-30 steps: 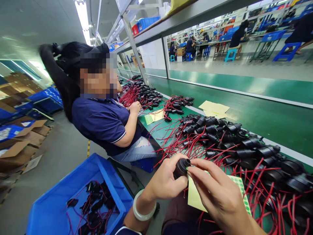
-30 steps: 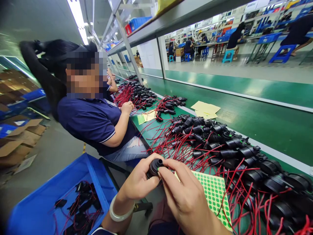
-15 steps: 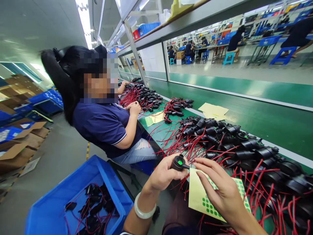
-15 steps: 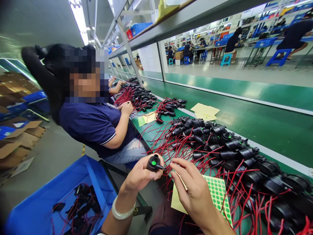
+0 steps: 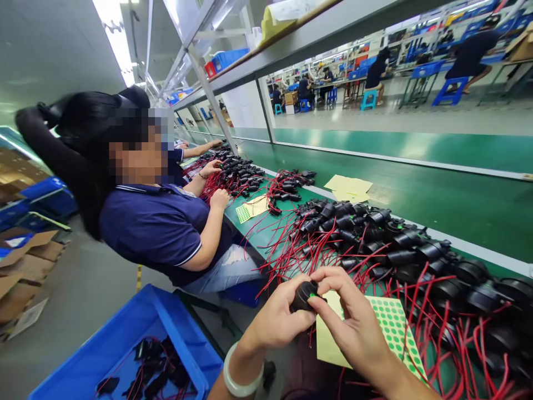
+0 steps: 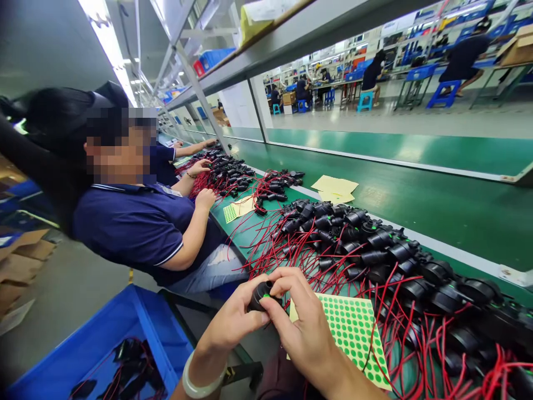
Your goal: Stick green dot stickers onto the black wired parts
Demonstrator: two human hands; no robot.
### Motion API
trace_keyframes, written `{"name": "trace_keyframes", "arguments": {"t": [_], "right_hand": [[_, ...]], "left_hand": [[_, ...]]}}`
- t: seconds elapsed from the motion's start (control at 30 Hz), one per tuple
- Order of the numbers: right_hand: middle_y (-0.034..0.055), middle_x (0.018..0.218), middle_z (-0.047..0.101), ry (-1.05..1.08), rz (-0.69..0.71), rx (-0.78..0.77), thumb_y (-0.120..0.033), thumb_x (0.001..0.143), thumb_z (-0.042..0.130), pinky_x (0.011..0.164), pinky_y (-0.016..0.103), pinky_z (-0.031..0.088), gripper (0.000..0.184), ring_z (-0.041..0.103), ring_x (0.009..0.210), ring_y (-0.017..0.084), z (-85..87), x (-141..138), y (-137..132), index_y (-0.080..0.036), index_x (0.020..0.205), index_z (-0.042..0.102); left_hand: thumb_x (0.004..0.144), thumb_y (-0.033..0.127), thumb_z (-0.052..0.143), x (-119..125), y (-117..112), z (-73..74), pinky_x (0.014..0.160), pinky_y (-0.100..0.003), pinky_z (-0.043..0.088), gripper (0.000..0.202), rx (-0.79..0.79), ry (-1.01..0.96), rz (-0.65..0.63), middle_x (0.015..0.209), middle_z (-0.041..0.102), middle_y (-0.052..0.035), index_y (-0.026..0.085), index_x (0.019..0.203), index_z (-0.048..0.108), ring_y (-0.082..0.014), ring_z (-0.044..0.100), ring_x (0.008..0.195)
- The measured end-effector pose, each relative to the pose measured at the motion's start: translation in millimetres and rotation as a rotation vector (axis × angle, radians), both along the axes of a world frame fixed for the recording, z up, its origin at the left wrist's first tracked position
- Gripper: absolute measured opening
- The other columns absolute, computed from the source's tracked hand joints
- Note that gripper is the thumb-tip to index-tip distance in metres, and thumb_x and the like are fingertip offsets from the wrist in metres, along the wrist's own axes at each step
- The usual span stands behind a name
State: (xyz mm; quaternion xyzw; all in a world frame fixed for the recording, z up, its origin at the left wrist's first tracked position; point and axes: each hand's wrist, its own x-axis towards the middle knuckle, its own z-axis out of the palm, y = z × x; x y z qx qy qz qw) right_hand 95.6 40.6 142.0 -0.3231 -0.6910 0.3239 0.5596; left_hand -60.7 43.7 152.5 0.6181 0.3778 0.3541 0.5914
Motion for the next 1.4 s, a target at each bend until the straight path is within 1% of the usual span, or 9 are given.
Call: {"name": "trace_keyframes", "arguments": {"t": [0.27, 0.47, 0.6, 0.7, 0.9, 1.0, 1.1, 1.27, 1.4], "right_hand": [[-0.0004, 0.112, 0.054, 0.001, 0.071, -0.214, -0.023, 0.093, 0.051, 0.091, 0.019, 0.043, 0.006, 0.053, 0.107, 0.011, -12.6, 24.7, 1.8, -0.027, 0.097, 0.048], [0.0026, 0.110, 0.060, -0.167, -0.266, -0.223, -0.033, 0.093, 0.051, 0.085, 0.020, 0.049, 0.011, 0.060, 0.103, 0.014, -48.7, 76.7, -4.3, -0.026, 0.101, 0.053], [0.0045, 0.103, 0.063, -0.287, -0.383, -0.204, -0.034, 0.093, 0.050, 0.079, 0.024, 0.053, 0.013, 0.063, 0.096, 0.017, -73.3, 101.8, -14.5, -0.023, 0.094, 0.056], [0.0038, 0.099, 0.063, -0.387, -0.380, -0.154, -0.033, 0.094, 0.048, 0.078, 0.026, 0.053, 0.012, 0.064, 0.092, 0.017, -80.4, 106.0, -20.9, -0.024, 0.093, 0.056], [0.0035, 0.097, 0.063, -0.505, -0.395, -0.077, -0.028, 0.095, 0.046, 0.075, 0.029, 0.054, 0.011, 0.063, 0.092, 0.018, -80.3, 106.6, -25.5, -0.024, 0.092, 0.055], [0.0052, 0.098, 0.062, -0.516, -0.404, -0.073, -0.027, 0.095, 0.046, 0.076, 0.031, 0.054, 0.011, 0.062, 0.094, 0.019, -79.6, 110.6, -27.2, -0.022, 0.092, 0.055], [0.0062, 0.098, 0.063, -0.509, -0.380, -0.083, -0.026, 0.095, 0.047, 0.078, 0.033, 0.053, 0.010, 0.062, 0.094, 0.020, -79.3, 112.7, -29.5, -0.021, 0.093, 0.056], [0.0077, 0.101, 0.062, -0.519, -0.257, -0.142, -0.023, 0.095, 0.047, 0.083, 0.037, 0.050, 0.010, 0.060, 0.097, 0.021, -80.5, 105.1, -31.9, -0.020, 0.096, 0.056], [0.0074, 0.099, 0.063, -0.562, -0.145, -0.141, -0.022, 0.096, 0.046, 0.082, 0.036, 0.050, 0.011, 0.059, 0.095, 0.020, -82.6, 92.2, -35.2, -0.019, 0.099, 0.056]], "left_hand": [[0.068, 0.016, 0.061, 11.7, 17.3, -6.3, 0.059, -0.022, 0.029, 0.018, -0.126, -0.101, -0.066, 0.071, 0.042, 0.0036, 0.015, 0.082, 0.049, -0.0089, 0.035, 0.064], [0.085, 0.022, 0.052, 22.5, 35.2, 14.8, 0.069, -0.024, 0.039, 0.031, 0.199, 0.319, 0.146, 0.085, 0.053, -0.0007, 0.017, 0.115, 0.047, -0.0128, 0.048, 0.074], [0.089, 0.022, 0.048, 59.1, 85.2, 19.8, 0.069, -0.028, 0.042, 0.036, 0.489, 0.579, 0.250, 0.087, 0.060, -0.0041, 0.017, 0.124, 0.042, -0.0170, 0.056, 0.074], [0.088, 0.022, 0.048, 105.7, 136.5, 9.5, 0.073, -0.032, 0.045, 0.023, 0.683, 0.771, 0.243, 0.090, 0.064, -0.0101, 0.014, 0.109, 0.051, -0.0229, 0.061, 0.082], [0.086, 0.028, 0.055, 165.3, 195.4, -9.3, 0.083, -0.040, 0.043, 0.023, 0.813, 1.067, 0.272, 0.100, 0.063, -0.0191, 0.007, 0.098, 0.058, -0.0308, 0.056, 0.099], [0.085, 0.032, 0.059, 145.0, 178.5, -9.0, 0.089, -0.040, 0.041, 0.032, 0.826, 0.969, 0.350, 0.109, 0.060, -0.0182, 0.008, 0.106, 0.057, -0.0302, 0.051, 0.105], [0.086, 0.030, 0.058, 97.0, 130.7, -14.5, 0.090, -0.034, 0.041, 0.022, 0.772, 0.729, 0.411, 0.103, 0.063, -0.0103, 0.013, 0.101, 0.059, -0.0224, 0.054, 0.100], [0.087, 0.036, 0.055, 14.1, 27.5, -51.8, 0.069, -0.025, 0.042, 0.022, 0.205, 0.634, 0.366, 0.078, 0.062, -0.0021, 0.015, 0.081, 0.061, -0.0136, 0.055, 0.071], [0.080, 0.048, 0.062, -9.5, -35.2, -98.2, 0.060, -0.023, 0.041, 0.034, -0.296, 0.418, 0.276, 0.068, 0.059, -0.0005, 0.014, 0.076, 0.060, -0.0117, 0.052, 0.063]]}}
